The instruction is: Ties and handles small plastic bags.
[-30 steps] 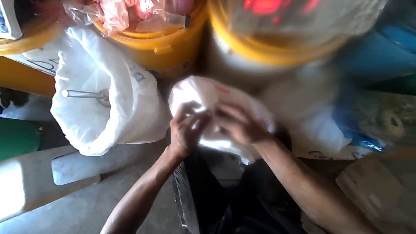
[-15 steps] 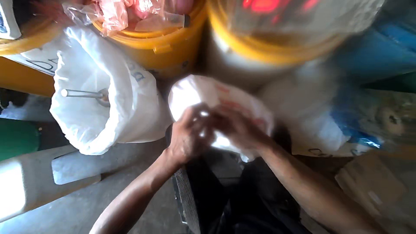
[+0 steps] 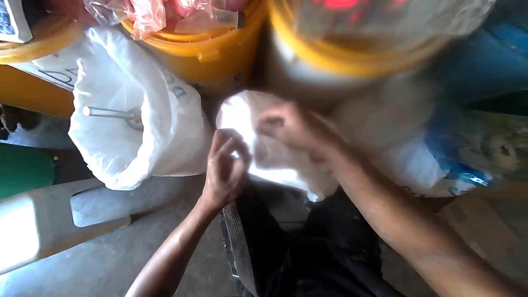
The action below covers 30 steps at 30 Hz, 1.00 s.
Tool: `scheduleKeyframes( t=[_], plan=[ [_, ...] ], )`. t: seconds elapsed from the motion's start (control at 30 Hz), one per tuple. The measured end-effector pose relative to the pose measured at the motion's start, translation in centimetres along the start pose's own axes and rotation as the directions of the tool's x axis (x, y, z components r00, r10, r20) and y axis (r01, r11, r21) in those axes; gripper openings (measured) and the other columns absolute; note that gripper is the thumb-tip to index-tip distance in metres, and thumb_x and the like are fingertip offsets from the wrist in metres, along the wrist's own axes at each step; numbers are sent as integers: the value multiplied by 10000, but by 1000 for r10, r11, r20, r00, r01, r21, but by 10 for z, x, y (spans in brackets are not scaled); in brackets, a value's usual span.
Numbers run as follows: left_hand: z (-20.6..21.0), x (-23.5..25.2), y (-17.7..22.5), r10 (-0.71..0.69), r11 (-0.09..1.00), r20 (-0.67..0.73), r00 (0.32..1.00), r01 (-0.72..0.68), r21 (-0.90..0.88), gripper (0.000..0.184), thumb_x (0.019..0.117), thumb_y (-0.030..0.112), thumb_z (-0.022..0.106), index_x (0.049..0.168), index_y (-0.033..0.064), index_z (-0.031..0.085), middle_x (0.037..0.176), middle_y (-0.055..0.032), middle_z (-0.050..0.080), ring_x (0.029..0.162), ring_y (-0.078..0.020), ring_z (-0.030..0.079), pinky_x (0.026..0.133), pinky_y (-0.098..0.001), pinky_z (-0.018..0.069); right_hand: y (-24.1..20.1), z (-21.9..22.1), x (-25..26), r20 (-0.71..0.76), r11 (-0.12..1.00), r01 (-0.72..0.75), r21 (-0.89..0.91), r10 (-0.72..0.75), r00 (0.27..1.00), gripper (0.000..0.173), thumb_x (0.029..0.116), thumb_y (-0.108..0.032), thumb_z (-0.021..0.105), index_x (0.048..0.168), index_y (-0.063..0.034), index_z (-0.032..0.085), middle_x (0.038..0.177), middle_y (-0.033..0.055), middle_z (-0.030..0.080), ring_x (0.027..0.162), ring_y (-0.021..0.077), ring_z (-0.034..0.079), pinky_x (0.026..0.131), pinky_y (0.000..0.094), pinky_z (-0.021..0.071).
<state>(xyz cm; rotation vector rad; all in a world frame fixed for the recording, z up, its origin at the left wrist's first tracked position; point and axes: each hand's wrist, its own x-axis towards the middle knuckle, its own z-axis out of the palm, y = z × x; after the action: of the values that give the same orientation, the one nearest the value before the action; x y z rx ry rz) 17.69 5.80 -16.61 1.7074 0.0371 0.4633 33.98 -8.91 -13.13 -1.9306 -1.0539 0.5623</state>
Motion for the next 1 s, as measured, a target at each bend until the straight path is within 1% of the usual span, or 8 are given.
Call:
scheduleKeyframes(
  t=[0.2,0.43,0.53,0.6,0.67,0.73,0.8,1.0],
  plan=[
    [-8,21,8,-501,718,-21,865,402,-568,388,1044,235,339,868,230,684,958,59,717,833,-37,665,682,-201,542,2,-13,-37,7,989,-44,144,44,999,250,1011,-166,487,834,-78,642,622,-22,520,496,37,475,442,194,401],
    [3,40,3,-557,523,20,830,369,-768,378,1055,260,269,922,216,621,1099,21,713,1011,-74,685,846,-240,563,12,-16,-86,144,811,-103,576,23,989,265,1043,-250,456,880,-139,634,649,-86,538,535,-22,487,491,134,413],
    [4,41,4,-440,497,18,898,260,-828,355,1037,246,333,907,202,661,1097,36,705,1058,-64,665,907,-245,550,20,-7,-76,-35,577,36,816,-13,999,242,1033,-381,551,987,-205,711,881,-79,642,749,23,613,632,199,545],
    [10,42,3,-339,531,-26,940,169,-830,321,1024,254,412,857,200,681,1087,38,697,1024,-66,666,864,-235,560,19,3,-54,-158,431,154,889,-26,987,257,1029,-439,541,1093,-259,712,1282,-80,643,1120,82,633,837,285,583],
    [14,46,0,-287,562,-43,957,132,-817,299,1021,270,413,866,213,663,1017,54,682,901,-36,661,756,-191,558,11,8,-24,-217,183,215,959,-9,976,295,1070,-296,400,1118,-197,674,1422,-1,602,1264,172,593,942,376,556],
    [13,50,0,-304,535,-27,952,147,-832,336,1040,261,347,886,188,636,864,55,630,664,-5,584,584,-133,489,2,5,-2,-183,-26,185,982,78,980,402,1094,-239,288,957,-184,661,1097,1,731,1025,145,706,838,330,605],
    [8,52,5,-396,539,6,918,238,-808,388,1051,247,271,836,184,588,761,62,579,532,14,495,475,-104,409,4,-5,10,-82,-83,97,992,167,983,406,1088,-236,277,850,-188,602,724,-45,611,659,81,620,636,248,554],
    [7,49,14,-577,621,63,814,488,-614,415,1049,186,260,776,173,572,763,44,616,517,13,501,433,-106,379,18,-28,-19,81,56,-107,993,351,933,367,1058,-225,315,774,-191,545,627,-63,516,522,47,507,517,202,469]
  ],
)
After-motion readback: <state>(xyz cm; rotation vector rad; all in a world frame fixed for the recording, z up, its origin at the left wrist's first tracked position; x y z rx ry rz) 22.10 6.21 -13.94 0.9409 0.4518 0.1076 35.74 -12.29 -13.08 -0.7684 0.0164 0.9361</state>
